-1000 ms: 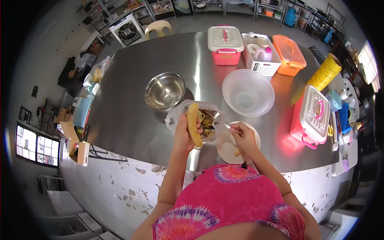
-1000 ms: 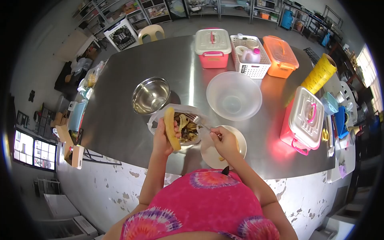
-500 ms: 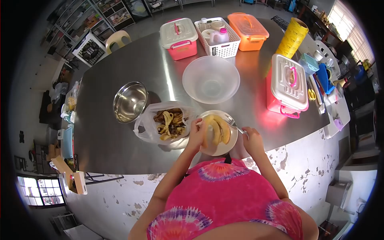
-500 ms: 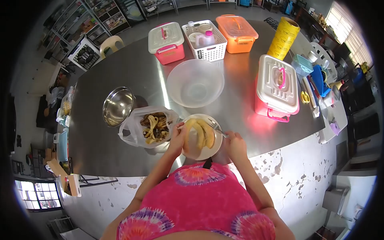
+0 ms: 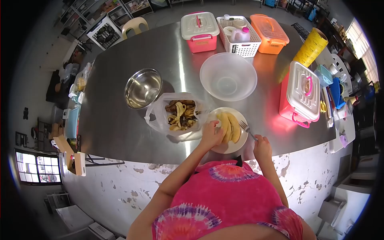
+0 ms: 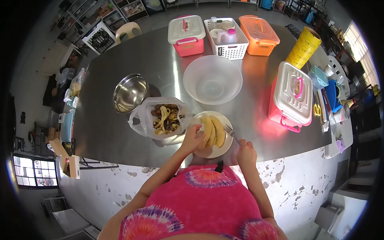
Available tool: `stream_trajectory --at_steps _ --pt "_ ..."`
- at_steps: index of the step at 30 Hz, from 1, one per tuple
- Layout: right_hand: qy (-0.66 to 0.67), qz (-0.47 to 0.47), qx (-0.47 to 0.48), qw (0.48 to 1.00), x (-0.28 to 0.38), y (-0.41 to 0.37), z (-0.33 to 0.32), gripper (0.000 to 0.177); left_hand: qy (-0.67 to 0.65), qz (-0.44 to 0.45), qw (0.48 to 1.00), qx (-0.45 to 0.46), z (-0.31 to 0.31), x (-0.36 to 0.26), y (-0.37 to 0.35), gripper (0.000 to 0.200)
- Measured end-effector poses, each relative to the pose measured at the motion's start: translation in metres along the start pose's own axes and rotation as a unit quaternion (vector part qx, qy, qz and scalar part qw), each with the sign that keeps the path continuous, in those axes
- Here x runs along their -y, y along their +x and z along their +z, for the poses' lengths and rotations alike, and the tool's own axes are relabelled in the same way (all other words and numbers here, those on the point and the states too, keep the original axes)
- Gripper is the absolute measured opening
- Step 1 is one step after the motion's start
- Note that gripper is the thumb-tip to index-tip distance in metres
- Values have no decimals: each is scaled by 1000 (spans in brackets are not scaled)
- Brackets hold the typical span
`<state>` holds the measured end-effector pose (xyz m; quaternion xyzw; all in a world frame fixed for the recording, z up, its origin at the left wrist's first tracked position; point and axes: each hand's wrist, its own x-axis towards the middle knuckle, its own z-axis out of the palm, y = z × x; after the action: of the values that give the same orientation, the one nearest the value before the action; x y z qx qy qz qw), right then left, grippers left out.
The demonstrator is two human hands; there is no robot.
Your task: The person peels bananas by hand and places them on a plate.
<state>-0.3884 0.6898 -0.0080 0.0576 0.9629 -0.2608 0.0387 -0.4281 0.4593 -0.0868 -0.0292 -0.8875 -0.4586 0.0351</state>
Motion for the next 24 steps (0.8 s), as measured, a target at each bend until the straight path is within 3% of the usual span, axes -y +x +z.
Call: stream_trajectory --at_steps 2,5,9,14,18,20,24 --pt "-26 -16 17 999 0 0 0 22 -29 -84 994 62 0 -6 -2 56" --pt "-61 -16 58 996 9 0 -9 20 -87 -121 987 64 2 -22 -2 63" --pt "-77 -40 79 993 15 0 -23 17 -78 -119 988 66 4 -33 1 67" --pt "-125 -35 41 991 20 4 -31 15 -7 -139 989 52 -1 -25 1 66" --pt "-130 -53 13 990 26 22 -31 14 115 -86 989 17 -3 -32 0 62" --pt "-132 -103 18 986 35 35 -26 14 192 -11 981 -41 -1 -35 -2 55" --pt "-162 -147 23 976 39 65 -8 14 194 47 977 -72 1 -50 -5 51"
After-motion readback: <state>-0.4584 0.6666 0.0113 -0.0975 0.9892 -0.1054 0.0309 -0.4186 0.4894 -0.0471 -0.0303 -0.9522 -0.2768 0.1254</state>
